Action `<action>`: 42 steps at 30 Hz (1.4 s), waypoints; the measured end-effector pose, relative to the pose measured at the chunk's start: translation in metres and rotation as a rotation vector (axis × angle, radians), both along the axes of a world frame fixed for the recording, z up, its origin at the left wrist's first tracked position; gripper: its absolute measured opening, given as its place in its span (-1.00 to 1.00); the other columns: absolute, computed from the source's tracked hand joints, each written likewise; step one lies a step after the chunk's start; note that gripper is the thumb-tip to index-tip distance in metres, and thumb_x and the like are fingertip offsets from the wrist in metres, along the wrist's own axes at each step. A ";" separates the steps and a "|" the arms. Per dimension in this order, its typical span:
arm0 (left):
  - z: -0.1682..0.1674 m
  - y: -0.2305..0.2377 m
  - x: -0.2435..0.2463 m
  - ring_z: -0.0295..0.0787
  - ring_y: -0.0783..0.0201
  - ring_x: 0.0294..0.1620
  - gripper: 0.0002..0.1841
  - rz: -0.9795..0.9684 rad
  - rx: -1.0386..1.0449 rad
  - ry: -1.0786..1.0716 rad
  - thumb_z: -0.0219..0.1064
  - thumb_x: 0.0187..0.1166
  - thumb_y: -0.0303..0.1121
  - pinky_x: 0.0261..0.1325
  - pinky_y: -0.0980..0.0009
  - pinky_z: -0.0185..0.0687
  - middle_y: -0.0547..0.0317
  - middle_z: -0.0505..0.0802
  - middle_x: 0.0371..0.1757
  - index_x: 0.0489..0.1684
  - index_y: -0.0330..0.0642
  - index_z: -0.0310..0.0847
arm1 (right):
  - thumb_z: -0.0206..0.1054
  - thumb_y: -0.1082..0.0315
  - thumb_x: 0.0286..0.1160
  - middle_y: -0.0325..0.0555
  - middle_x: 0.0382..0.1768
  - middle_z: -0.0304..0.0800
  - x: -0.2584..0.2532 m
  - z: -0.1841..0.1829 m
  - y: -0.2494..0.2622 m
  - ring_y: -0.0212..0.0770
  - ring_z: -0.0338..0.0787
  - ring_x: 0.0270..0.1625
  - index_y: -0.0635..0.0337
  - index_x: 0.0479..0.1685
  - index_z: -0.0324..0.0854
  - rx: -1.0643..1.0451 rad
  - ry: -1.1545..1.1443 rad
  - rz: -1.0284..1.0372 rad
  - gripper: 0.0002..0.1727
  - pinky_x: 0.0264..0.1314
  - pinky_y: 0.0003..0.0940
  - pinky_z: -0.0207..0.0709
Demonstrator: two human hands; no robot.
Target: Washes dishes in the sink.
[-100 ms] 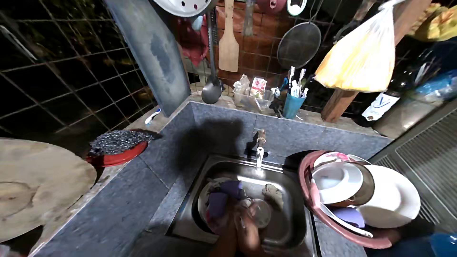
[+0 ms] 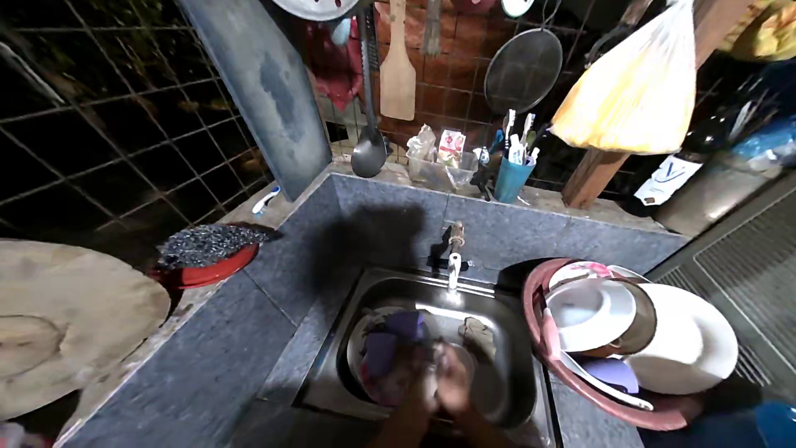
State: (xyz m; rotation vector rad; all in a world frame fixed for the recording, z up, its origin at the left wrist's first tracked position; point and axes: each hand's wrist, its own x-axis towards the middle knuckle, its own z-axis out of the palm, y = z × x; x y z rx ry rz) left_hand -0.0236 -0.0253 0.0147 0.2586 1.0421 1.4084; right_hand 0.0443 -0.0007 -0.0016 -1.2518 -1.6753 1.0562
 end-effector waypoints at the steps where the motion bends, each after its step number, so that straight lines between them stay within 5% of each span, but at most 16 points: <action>1: -0.005 -0.002 0.000 0.70 0.37 -0.03 -0.68 -0.070 -0.025 0.090 -0.11 0.87 -0.41 0.06 0.38 0.68 0.07 0.76 0.03 0.37 -0.35 0.45 | 0.12 0.41 0.72 0.19 0.14 0.81 0.010 0.000 0.023 -0.04 0.80 0.21 0.39 0.32 0.61 -0.087 -0.018 -0.048 -0.65 0.39 -0.06 0.64; 4: -0.007 0.006 -0.007 0.71 0.09 0.24 -0.62 -0.155 -0.092 0.408 0.03 0.86 -0.39 0.33 0.15 0.65 -0.23 0.72 0.30 0.49 -0.43 0.45 | 0.05 0.31 0.84 0.27 0.20 0.76 0.032 -0.001 0.067 0.09 0.76 0.27 0.37 0.38 0.58 -0.325 -0.103 -0.185 -0.62 0.42 0.07 0.56; 8: 0.002 0.026 -0.026 0.75 -0.07 0.13 -0.51 -0.193 -0.217 0.608 0.03 0.87 -0.07 0.09 -0.01 0.72 -0.25 0.72 0.29 0.57 -0.20 0.45 | 0.00 0.23 0.88 0.37 0.43 0.63 0.034 -0.013 0.072 0.23 0.59 0.54 0.42 0.43 0.58 -0.516 -0.433 0.065 -0.53 0.66 0.13 0.33; 11: -0.006 0.031 -0.039 0.71 -0.01 0.31 -0.49 -0.162 -0.098 0.612 0.28 0.73 -0.25 0.30 0.03 0.69 -0.21 0.69 0.39 0.61 -0.22 0.38 | 0.23 0.22 0.72 0.27 0.60 0.50 0.035 -0.041 0.068 0.19 0.43 0.70 0.28 0.60 0.48 -0.406 -0.705 0.367 -0.47 0.78 0.11 0.21; 14: -0.003 0.029 -0.050 0.70 -0.04 0.35 -0.32 -0.249 -0.134 0.687 0.43 0.55 -0.40 0.36 0.01 0.67 -0.22 0.66 0.44 0.70 -0.18 0.25 | 0.23 0.26 0.72 0.34 0.74 0.25 0.044 -0.045 0.057 0.32 0.22 0.79 0.32 0.74 0.27 -0.359 -0.967 0.558 -0.36 0.81 0.25 0.07; 17: -0.006 0.024 -0.058 0.68 0.01 0.39 -0.41 -0.339 -0.092 0.775 0.32 0.66 -0.34 0.45 0.06 0.61 -0.21 0.66 0.45 0.68 -0.24 0.29 | 0.31 0.23 0.65 0.40 0.62 0.41 0.064 -0.026 0.043 0.41 0.42 0.65 0.32 0.65 0.38 -0.493 -1.123 0.603 -0.38 0.62 0.42 0.28; 20: -0.010 0.023 -0.056 0.64 0.02 0.45 -0.49 -0.376 -0.048 0.880 0.23 0.74 -0.26 0.53 0.06 0.54 -0.20 0.67 0.46 0.62 -0.27 0.37 | 0.26 0.21 0.69 0.28 0.44 0.65 0.112 -0.014 0.036 0.21 0.60 0.54 0.27 0.48 0.58 -0.444 -0.964 0.518 -0.53 0.62 0.18 0.39; 22: -0.004 0.030 -0.049 0.59 -0.05 0.52 -0.43 -0.388 -0.102 1.016 0.22 0.75 -0.17 0.59 0.00 0.46 -0.24 0.64 0.49 0.67 -0.26 0.33 | 0.18 0.34 0.75 0.26 0.48 0.62 0.128 -0.012 0.056 0.18 0.59 0.56 0.23 0.53 0.56 -0.488 -0.807 0.492 -0.57 0.67 0.14 0.36; 24: 0.008 0.038 -0.036 0.61 -0.09 0.51 -0.40 -0.448 -0.134 1.105 0.23 0.74 -0.22 0.59 -0.04 0.46 -0.26 0.64 0.50 0.72 -0.27 0.24 | 0.14 0.35 0.78 0.14 0.49 0.64 0.130 -0.002 0.065 -0.02 0.66 0.50 0.20 0.55 0.55 -0.520 -0.441 0.319 -0.57 0.60 -0.05 0.47; 27: 0.001 0.048 -0.009 0.63 0.00 0.47 -0.35 -0.574 0.064 0.870 0.34 0.59 -0.45 0.54 0.05 0.54 -0.23 0.64 0.48 0.70 -0.31 0.20 | 0.20 0.16 0.77 -0.03 0.71 0.40 0.114 0.015 0.056 -0.18 0.56 0.61 0.07 0.84 0.17 -0.496 0.073 0.273 -0.33 0.59 -0.14 0.55; 29: -0.001 0.052 0.002 0.58 0.09 0.53 -0.18 -0.687 0.146 0.695 0.41 0.48 -0.56 0.59 0.12 0.51 -0.19 0.58 0.57 0.80 -0.28 0.05 | 0.29 0.30 0.69 0.04 0.60 0.53 0.103 0.010 0.054 -0.20 0.67 0.48 0.17 0.81 0.19 -0.434 0.193 0.212 -0.31 0.50 -0.20 0.62; 33: 0.031 0.062 -0.007 0.42 -0.06 0.68 -0.11 -0.850 0.061 1.094 0.32 0.65 -0.36 0.70 0.02 0.33 -0.23 0.35 0.76 0.93 -0.16 -0.23 | 0.25 0.45 0.62 0.21 0.25 0.70 0.108 -0.002 0.067 -0.05 0.75 0.24 0.32 0.51 0.38 -0.436 -0.153 0.009 -0.53 0.35 -0.08 0.62; 35: 0.038 0.067 -0.012 0.50 -0.03 0.63 -0.26 -0.863 0.041 1.163 0.28 0.69 -0.28 0.65 0.01 0.40 -0.13 0.39 0.75 0.89 -0.03 0.02 | 0.28 0.30 0.66 0.20 0.29 0.75 0.109 -0.014 0.069 0.07 0.74 0.37 0.26 0.44 0.54 -0.391 -0.513 0.056 -0.58 0.49 0.06 0.56; 38: 0.047 0.067 -0.014 0.56 0.03 0.56 -0.45 -0.892 0.064 1.182 0.24 0.72 -0.21 0.61 0.05 0.45 -0.06 0.53 0.65 0.72 0.00 0.36 | 0.24 0.27 0.64 0.20 0.34 0.74 0.108 -0.050 0.054 0.16 0.67 0.47 0.18 0.21 0.80 0.048 -0.847 0.137 -0.66 0.57 0.07 0.50; 42: 0.043 0.059 -0.017 0.52 -0.02 0.60 -0.47 -0.992 0.086 1.265 0.20 0.76 -0.18 0.67 0.03 0.35 -0.14 0.58 0.60 0.69 -0.12 0.40 | 0.20 0.14 0.72 0.21 0.52 0.59 0.106 -0.035 0.042 0.17 0.55 0.61 0.18 0.50 0.60 -0.241 -0.863 0.393 -0.52 0.68 0.13 0.37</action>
